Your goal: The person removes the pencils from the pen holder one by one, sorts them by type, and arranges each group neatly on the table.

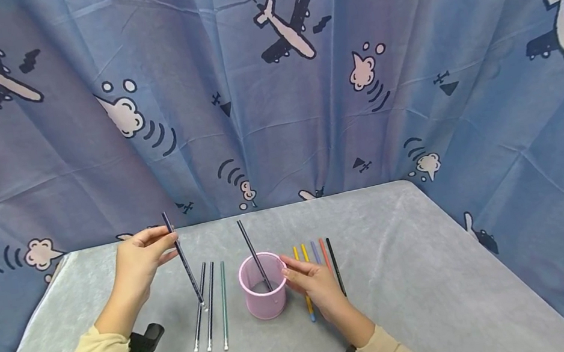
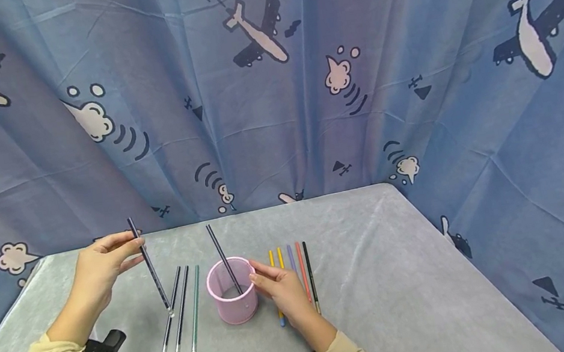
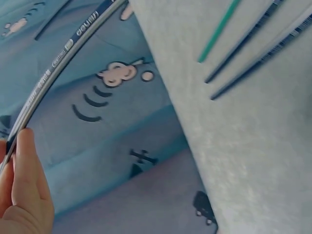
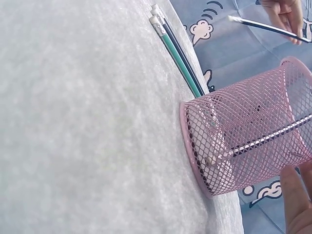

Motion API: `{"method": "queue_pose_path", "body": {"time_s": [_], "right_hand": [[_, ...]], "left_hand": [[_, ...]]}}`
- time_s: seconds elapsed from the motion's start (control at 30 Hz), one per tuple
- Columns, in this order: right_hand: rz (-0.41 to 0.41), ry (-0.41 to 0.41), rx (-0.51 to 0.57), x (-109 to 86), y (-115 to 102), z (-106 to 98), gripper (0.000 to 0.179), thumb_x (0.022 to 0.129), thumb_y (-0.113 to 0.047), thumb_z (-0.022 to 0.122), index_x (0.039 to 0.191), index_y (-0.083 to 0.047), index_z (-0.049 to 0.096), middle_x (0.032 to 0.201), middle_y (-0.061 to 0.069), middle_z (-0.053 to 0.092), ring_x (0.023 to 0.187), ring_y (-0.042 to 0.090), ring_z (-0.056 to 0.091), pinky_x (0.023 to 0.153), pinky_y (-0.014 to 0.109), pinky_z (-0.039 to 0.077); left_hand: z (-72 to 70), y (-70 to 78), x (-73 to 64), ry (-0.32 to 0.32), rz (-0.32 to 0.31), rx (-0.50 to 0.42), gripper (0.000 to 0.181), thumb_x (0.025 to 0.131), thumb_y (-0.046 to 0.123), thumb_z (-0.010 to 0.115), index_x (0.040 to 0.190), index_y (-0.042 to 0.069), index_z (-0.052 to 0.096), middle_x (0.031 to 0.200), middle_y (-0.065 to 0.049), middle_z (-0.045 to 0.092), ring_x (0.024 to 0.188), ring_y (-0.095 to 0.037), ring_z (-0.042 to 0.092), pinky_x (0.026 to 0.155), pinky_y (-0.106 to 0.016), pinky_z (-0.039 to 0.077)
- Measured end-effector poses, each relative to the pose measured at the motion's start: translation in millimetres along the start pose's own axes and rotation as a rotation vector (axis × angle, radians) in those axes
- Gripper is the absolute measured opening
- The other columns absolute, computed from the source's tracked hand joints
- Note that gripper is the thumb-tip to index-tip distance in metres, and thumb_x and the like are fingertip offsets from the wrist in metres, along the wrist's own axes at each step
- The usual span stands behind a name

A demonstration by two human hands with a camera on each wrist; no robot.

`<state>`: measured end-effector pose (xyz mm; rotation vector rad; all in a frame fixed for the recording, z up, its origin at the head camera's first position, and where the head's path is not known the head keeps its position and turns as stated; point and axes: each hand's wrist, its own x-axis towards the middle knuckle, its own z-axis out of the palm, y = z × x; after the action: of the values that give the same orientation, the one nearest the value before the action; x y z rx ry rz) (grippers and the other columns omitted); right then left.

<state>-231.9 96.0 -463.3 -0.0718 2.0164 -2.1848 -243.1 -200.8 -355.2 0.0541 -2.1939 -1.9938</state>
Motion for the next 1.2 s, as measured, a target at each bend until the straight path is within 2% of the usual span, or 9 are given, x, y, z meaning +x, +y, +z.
{"method": "queue_pose_path", "body": {"time_s": [0.13, 0.27, 0.4, 0.57, 0.63, 0.87, 1.2], "right_hand": [[-0.001, 0.004, -0.009, -0.2, 0, 0, 0.049, 0.085, -0.023, 0.067, 0.128, -0.004, 0.054, 0.132, 0.012, 0.053, 0.113, 0.02, 0.058, 0.086, 0.022, 0.053], [-0.004, 0.003, -0.018, -0.4, -1, 0, 0.049, 0.086, -0.023, 0.067, 0.128, -0.004, 0.054, 0.132, 0.012, 0.054, 0.113, 0.019, 0.058, 0.086, 0.022, 0.053], [-0.006, 0.0, -0.018, -0.3, 0, 0, 0.049, 0.086, -0.023, 0.067, 0.128, -0.004, 0.054, 0.133, 0.011, 0.053, 0.113, 0.019, 0.058, 0.086, 0.022, 0.053], [-0.007, -0.011, -0.012, -1.1, -1, -1, 0.05, 0.085, -0.024, 0.067, 0.129, -0.004, 0.054, 0.133, 0.012, 0.053, 0.114, 0.019, 0.057, 0.087, 0.022, 0.052], [-0.01, -0.013, -0.013, -1.5, -1, -1, 0.05, 0.086, -0.025, 0.067, 0.129, -0.004, 0.054, 0.133, 0.012, 0.053, 0.114, 0.019, 0.058, 0.087, 0.022, 0.052], [-0.011, -0.011, -0.022, -2.0, -1, -1, 0.049, 0.086, -0.025, 0.066, 0.129, -0.005, 0.054, 0.133, 0.012, 0.053, 0.114, 0.019, 0.058, 0.087, 0.022, 0.052], [-0.011, -0.007, -0.025, -1.5, -1, -1, 0.05, 0.085, -0.026, 0.067, 0.129, -0.004, 0.054, 0.132, 0.012, 0.054, 0.114, 0.021, 0.057, 0.087, 0.023, 0.052]], "left_hand": [[-6.2, -9.1, 3.1, -0.03, -0.025, 0.041, 0.039, 0.086, 0.013, 0.065, 0.115, -0.011, 0.054, 0.08, 0.015, 0.064, 0.078, 0.002, 0.064, 0.075, -0.025, 0.057], [-11.8, -19.7, 8.5, -0.07, -0.061, 0.08, 0.043, 0.087, 0.015, 0.065, 0.119, -0.012, 0.053, 0.082, 0.014, 0.064, 0.078, 0.001, 0.064, 0.076, -0.024, 0.057], [-14.9, -30.1, 14.4, -0.131, -0.119, 0.157, 0.045, 0.088, 0.017, 0.064, 0.122, -0.009, 0.053, 0.096, 0.003, 0.066, 0.083, -0.001, 0.063, 0.079, -0.026, 0.057], [-16.3, -40.7, 18.7, -0.188, -0.175, 0.241, 0.043, 0.088, 0.017, 0.064, 0.122, -0.008, 0.055, 0.112, -0.014, 0.065, 0.092, -0.011, 0.065, 0.081, -0.029, 0.056], [-16.1, -44.0, 20.0, -0.199, -0.18, 0.252, 0.042, 0.088, 0.016, 0.064, 0.121, -0.009, 0.055, 0.112, -0.015, 0.065, 0.091, -0.014, 0.065, 0.08, -0.029, 0.057], [-12.9, -55.4, 24.3, -0.225, -0.185, 0.237, 0.039, 0.086, 0.009, 0.065, 0.115, -0.014, 0.056, 0.1, -0.012, 0.068, 0.08, -0.007, 0.063, 0.076, -0.028, 0.058], [-10.9, -67.0, 32.9, -0.269, -0.216, 0.254, 0.041, 0.086, 0.007, 0.064, 0.118, -0.017, 0.052, 0.098, -0.015, 0.068, 0.082, -0.014, 0.065, 0.071, -0.027, 0.058]]}}
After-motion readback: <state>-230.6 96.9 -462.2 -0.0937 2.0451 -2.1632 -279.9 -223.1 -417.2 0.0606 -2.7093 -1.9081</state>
